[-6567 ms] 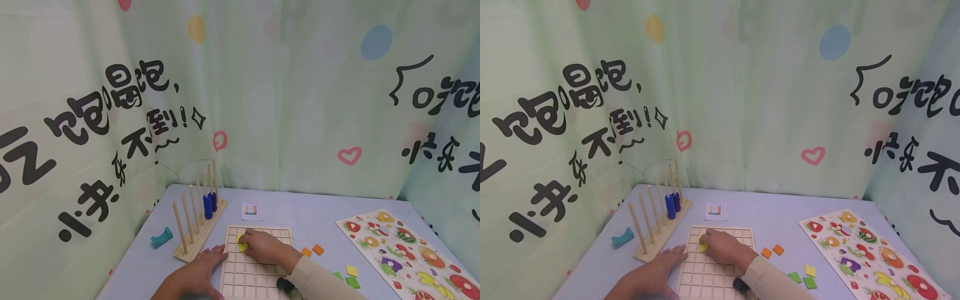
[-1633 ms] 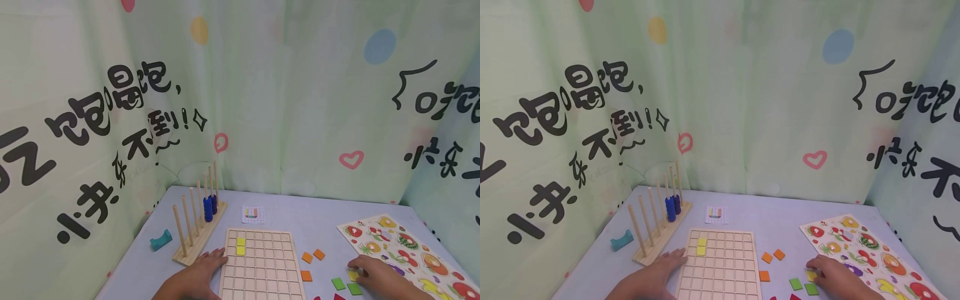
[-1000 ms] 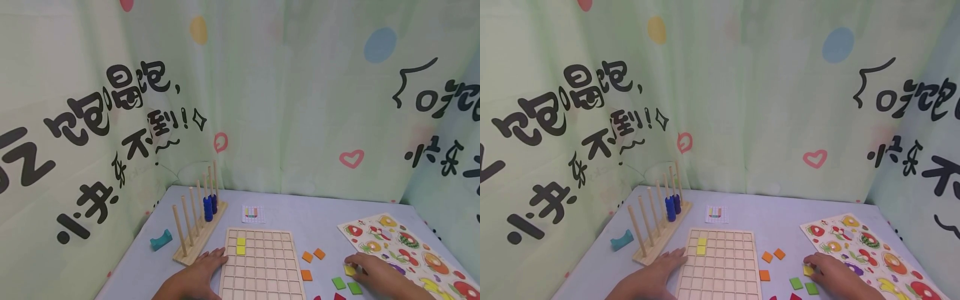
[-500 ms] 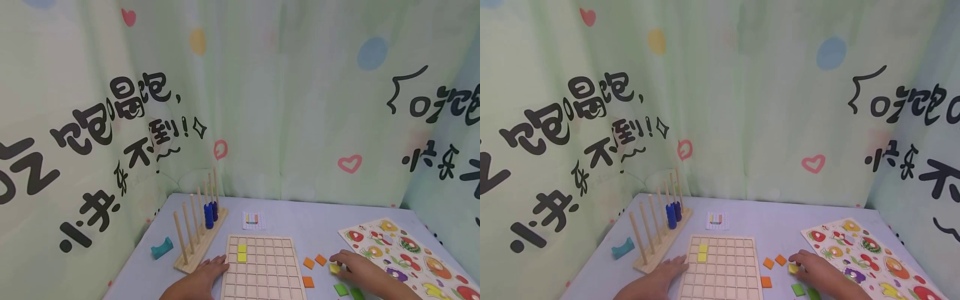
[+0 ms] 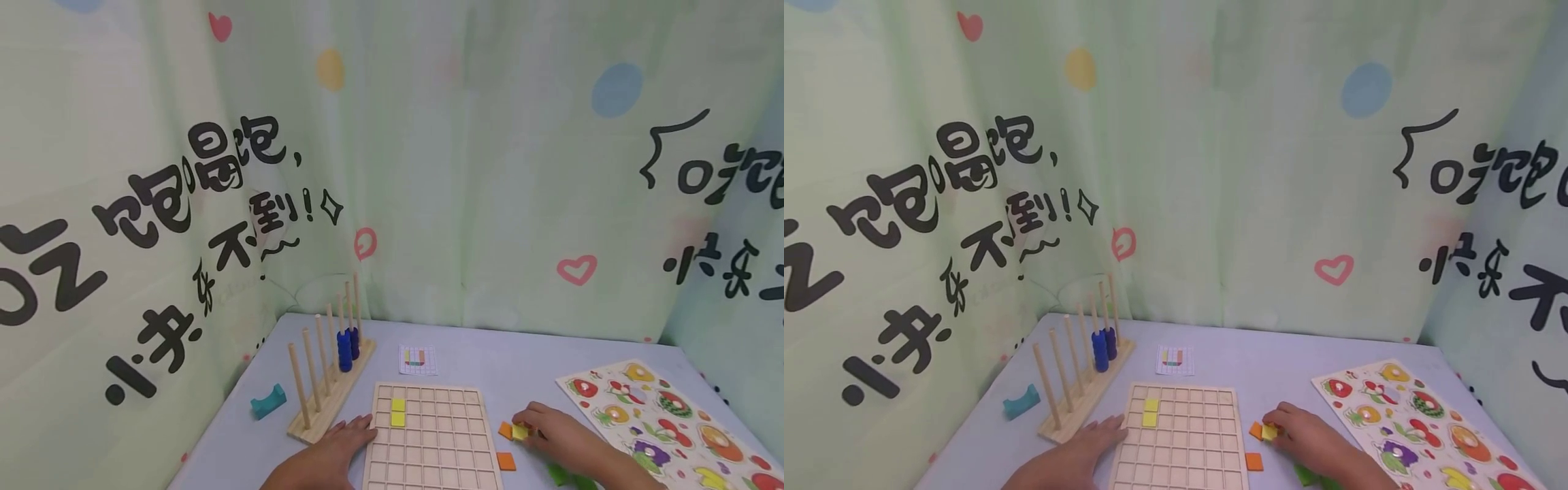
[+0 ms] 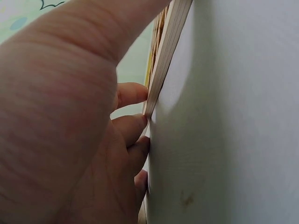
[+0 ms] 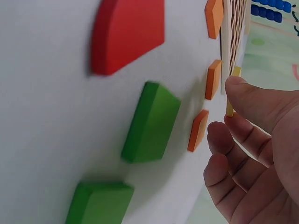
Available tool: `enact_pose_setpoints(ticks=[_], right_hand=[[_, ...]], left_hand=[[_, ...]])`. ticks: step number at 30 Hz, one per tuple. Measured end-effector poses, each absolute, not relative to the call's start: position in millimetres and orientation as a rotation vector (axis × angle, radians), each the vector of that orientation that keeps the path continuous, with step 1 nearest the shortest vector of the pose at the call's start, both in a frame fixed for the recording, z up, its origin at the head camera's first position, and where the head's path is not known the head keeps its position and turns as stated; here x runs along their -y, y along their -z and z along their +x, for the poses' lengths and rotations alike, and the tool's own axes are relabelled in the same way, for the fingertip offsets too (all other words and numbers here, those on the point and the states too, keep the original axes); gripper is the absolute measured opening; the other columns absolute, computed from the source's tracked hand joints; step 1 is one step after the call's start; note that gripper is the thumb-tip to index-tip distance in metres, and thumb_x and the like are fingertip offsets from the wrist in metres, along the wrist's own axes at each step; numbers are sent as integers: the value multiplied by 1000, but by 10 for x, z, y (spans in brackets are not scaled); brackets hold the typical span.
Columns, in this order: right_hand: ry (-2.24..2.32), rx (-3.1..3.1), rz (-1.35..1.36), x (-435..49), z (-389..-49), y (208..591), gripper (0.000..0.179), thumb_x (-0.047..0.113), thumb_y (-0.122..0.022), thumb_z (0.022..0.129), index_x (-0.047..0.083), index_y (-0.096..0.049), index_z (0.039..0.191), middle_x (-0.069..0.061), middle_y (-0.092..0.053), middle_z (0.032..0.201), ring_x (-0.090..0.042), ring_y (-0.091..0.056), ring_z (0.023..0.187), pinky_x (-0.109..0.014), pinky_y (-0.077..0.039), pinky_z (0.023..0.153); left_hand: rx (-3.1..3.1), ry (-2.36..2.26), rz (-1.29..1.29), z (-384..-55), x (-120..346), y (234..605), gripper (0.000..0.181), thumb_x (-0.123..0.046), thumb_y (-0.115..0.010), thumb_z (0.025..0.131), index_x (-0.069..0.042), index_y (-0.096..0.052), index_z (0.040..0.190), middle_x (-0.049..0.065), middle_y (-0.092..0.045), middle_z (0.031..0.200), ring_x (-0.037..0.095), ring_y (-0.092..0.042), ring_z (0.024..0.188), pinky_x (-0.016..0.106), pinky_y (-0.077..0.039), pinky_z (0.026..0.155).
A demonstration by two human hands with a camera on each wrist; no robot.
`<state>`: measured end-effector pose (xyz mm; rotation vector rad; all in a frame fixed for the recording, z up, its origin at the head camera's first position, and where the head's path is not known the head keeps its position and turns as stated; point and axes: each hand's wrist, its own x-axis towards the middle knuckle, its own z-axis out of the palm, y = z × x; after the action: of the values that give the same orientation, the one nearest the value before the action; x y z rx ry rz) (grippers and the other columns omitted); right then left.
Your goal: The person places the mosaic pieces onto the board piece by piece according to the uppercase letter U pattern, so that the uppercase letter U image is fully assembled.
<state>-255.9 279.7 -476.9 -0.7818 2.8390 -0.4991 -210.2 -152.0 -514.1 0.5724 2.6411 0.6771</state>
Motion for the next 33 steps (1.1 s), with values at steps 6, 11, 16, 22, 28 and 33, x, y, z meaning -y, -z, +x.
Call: enact_pose_setpoints(ticks=[6, 11, 16, 22, 28, 33], right_hand=[[562, -2813, -905, -2676, -2568, 4794, 24, 25, -71, 89, 15, -68, 110, 17, -52, 96, -2, -48, 80, -29, -50, 74], [600, -2767, -935, -2550, -2582, 4826, 28, 26, -71, 88, 12, -68, 113, 17, -50, 94, -2, -47, 80, -28, -48, 72], [599, -2732, -941, -2383, -2586, 4828, 27, 28, -70, 89, 13, -68, 112, 17, -51, 95, -2, -47, 81, -28, -48, 73], [605, -2718, -1015, -2203, -2554, 4827, 25, 29, -69, 91, 16, -68, 113, 17, -53, 103, -2, -49, 88, -29, -50, 80], [624, -2669, -1135, -2065, -2539, 4813, 24, 26, -67, 93, 16, -67, 115, 16, -54, 104, -1, -50, 87, -30, -49, 78], [597, -2655, -1193, -1942, -2542, 4792, 25, 24, -67, 93, 16, -66, 116, 17, -52, 101, -1, -47, 84, -27, -48, 74]], left_hand=[[-2658, -671, 561, -2099, 1506, 5147, 101, -82, -71, 56, -39, -42, 144, -10, -27, 157, 22, -24, 144, 56, -25, 111], [-2653, -675, 527, -2095, 1509, 5149, 103, -83, -71, 55, -39, -43, 143, -12, -27, 156, 22, -24, 144, 56, -26, 111], [-2667, -672, 569, -2091, 1515, 5143, 103, -82, -71, 56, -38, -42, 144, -11, -27, 157, 21, -24, 144, 55, -25, 111], [-2660, -675, 540, -2088, 1492, 5126, 103, -81, -73, 54, -40, -42, 143, -12, -27, 156, 22, -24, 144, 55, -26, 111], [-2653, -691, 511, -2072, 1479, 5103, 106, -81, -74, 52, -41, -41, 144, -11, -27, 157, 25, -24, 144, 57, -26, 111], [-2659, -684, 546, -2076, 1493, 5097, 108, -80, -75, 52, -38, -41, 145, -8, -26, 157, 24, -22, 144, 55, -23, 112]])
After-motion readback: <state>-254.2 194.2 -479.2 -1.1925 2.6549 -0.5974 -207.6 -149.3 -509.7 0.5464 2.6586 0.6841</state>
